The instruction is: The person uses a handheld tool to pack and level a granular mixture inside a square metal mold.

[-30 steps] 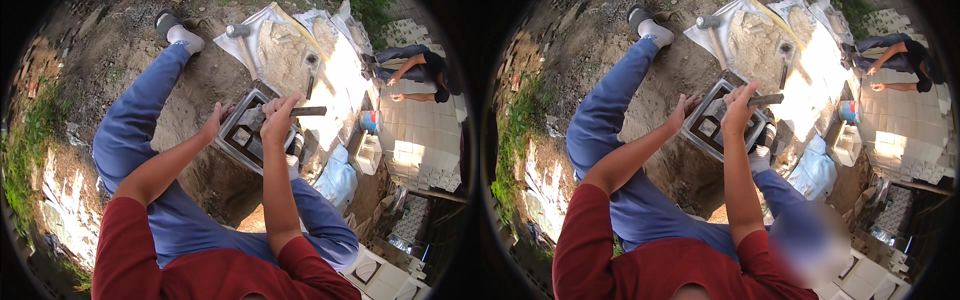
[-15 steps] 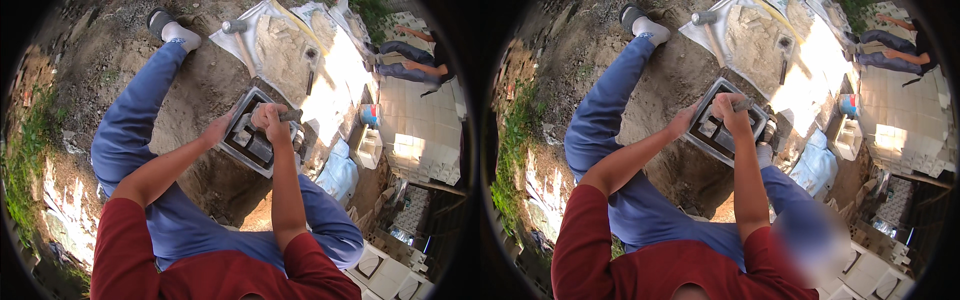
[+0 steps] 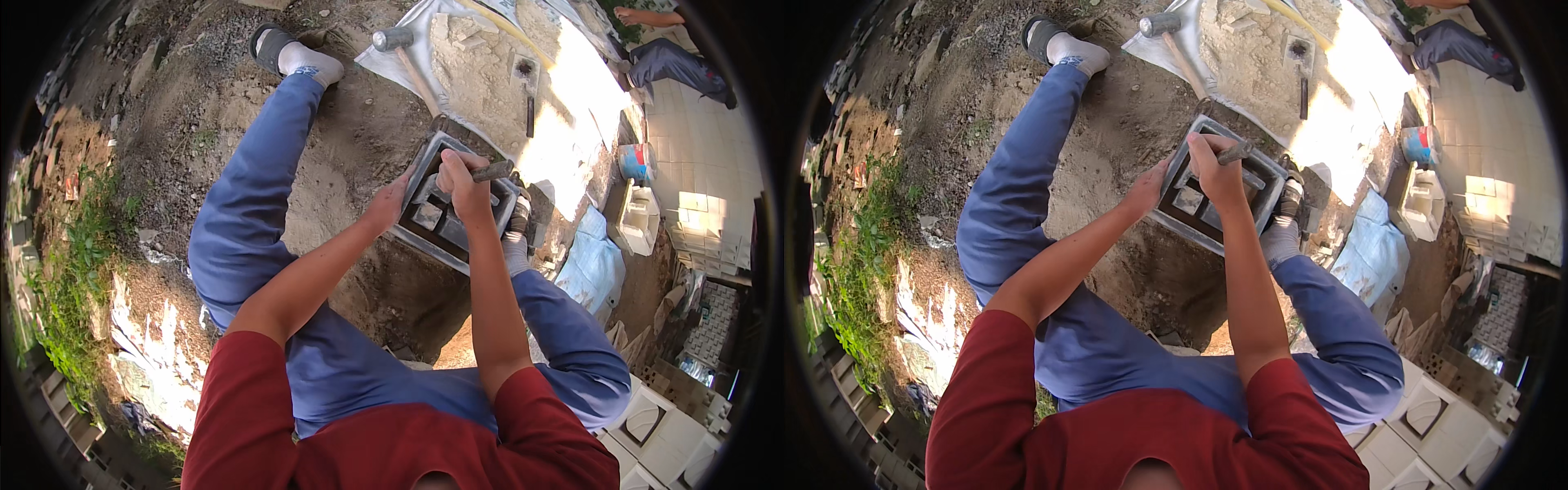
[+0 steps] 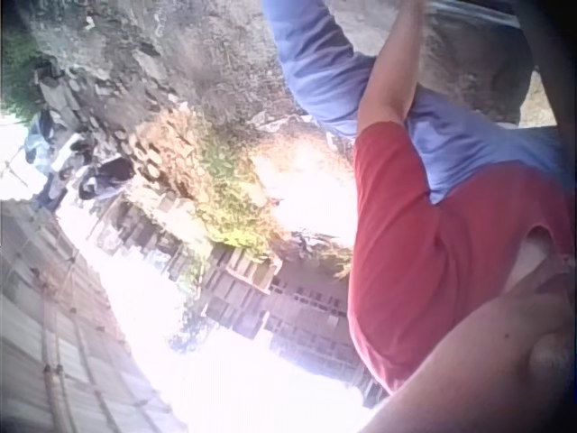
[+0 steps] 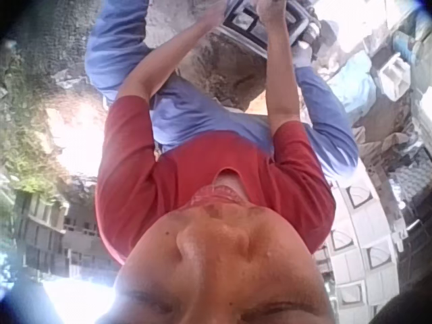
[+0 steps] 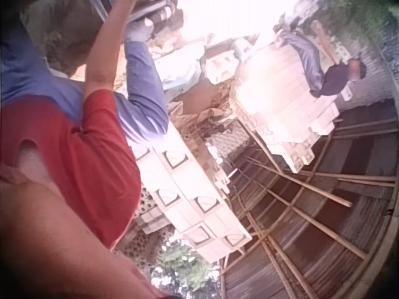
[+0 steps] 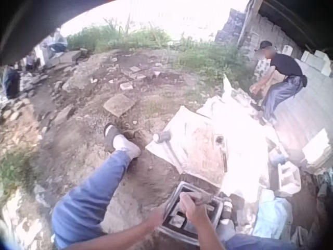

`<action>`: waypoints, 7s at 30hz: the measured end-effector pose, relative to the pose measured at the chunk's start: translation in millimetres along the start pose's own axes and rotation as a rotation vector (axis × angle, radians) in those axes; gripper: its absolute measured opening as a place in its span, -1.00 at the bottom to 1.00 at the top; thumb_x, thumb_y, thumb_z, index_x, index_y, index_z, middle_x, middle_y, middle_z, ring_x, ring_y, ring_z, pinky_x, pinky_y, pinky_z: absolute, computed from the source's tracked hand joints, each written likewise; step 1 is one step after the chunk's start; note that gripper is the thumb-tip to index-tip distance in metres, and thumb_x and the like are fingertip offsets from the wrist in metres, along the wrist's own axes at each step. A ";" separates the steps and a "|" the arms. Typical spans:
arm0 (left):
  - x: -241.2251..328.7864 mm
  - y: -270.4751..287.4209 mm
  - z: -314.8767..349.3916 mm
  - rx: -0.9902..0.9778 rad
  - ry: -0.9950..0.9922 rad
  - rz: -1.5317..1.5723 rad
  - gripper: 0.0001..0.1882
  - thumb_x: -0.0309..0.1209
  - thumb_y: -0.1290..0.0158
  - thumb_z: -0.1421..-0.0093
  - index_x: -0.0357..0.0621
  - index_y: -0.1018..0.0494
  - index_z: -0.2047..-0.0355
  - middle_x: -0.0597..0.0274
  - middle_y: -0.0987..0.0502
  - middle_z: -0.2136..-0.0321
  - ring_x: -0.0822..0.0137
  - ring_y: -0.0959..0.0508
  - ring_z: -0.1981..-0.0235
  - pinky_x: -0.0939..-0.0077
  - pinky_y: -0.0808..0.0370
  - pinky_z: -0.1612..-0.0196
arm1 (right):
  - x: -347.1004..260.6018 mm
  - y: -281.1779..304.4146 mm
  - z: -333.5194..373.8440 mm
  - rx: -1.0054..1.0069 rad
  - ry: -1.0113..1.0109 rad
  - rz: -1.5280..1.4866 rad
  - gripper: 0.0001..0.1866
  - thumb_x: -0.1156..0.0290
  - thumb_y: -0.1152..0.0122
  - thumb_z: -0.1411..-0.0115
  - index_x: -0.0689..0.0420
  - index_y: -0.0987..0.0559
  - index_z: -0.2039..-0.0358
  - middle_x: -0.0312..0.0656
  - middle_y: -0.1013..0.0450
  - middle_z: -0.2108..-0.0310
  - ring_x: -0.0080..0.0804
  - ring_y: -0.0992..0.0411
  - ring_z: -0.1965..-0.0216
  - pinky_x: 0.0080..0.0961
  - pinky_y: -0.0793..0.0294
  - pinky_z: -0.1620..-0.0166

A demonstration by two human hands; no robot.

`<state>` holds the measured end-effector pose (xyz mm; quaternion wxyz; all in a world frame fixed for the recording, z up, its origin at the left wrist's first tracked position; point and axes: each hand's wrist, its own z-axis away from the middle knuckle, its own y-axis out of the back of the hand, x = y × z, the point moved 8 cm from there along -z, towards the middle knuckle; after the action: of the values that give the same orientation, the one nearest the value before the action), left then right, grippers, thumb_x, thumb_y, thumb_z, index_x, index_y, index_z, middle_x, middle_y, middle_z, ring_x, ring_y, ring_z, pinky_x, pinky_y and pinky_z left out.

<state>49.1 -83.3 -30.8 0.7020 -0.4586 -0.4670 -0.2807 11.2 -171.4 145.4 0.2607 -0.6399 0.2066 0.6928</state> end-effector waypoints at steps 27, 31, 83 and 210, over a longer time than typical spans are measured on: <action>35.5 29.1 32.3 0.660 0.083 -0.749 -0.59 -0.12 0.11 -0.30 -0.11 -0.66 0.26 -0.17 -0.58 0.44 -0.19 -0.59 0.33 0.04 -0.49 0.24 | -2.4 9.0 -8.5 0.117 0.139 -0.076 -0.50 0.29 -0.10 -0.36 0.06 -0.27 0.74 -0.49 -0.14 0.76 -0.72 -0.03 0.73 -0.56 0.05 0.64; 37.4 33.2 36.4 0.644 0.193 -0.775 -0.54 -0.06 0.09 -0.31 -0.14 -0.65 0.34 -0.16 -0.58 0.47 -0.20 -0.58 0.35 0.03 -0.49 0.26 | -13.7 13.6 7.6 0.114 0.106 -0.379 -0.52 0.30 -0.11 -0.36 0.09 -0.30 0.73 -0.46 -0.17 0.76 -0.72 -0.05 0.72 -0.58 0.03 0.62; 9.6 28.4 24.1 0.538 0.102 -0.610 -0.48 -0.06 0.06 -0.30 -0.36 -0.49 0.45 -0.14 -0.40 0.64 0.05 -0.32 0.63 0.14 -0.34 0.43 | -8.7 -18.2 38.3 0.056 0.066 0.256 -0.53 0.23 -0.13 -0.31 0.23 -0.36 0.69 -0.42 -0.15 0.73 -0.67 -0.07 0.62 -0.45 -0.04 0.54; 36.0 32.2 53.2 1.004 0.418 -0.814 -0.56 -0.14 0.16 -0.31 -0.22 -0.57 0.41 -0.17 -0.60 0.42 -0.22 -0.60 0.36 -0.06 -0.52 0.25 | -32.5 6.9 30.6 -0.128 0.266 0.028 -0.44 0.21 -0.04 -0.37 0.14 -0.18 0.74 -0.34 -0.10 0.77 -0.54 0.00 0.73 -0.46 0.02 0.59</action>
<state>69.0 -20.3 -2.6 0.7436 0.1990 -0.5307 -0.3547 -15.5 -161.0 180.3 0.1801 -0.7385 0.2037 0.6170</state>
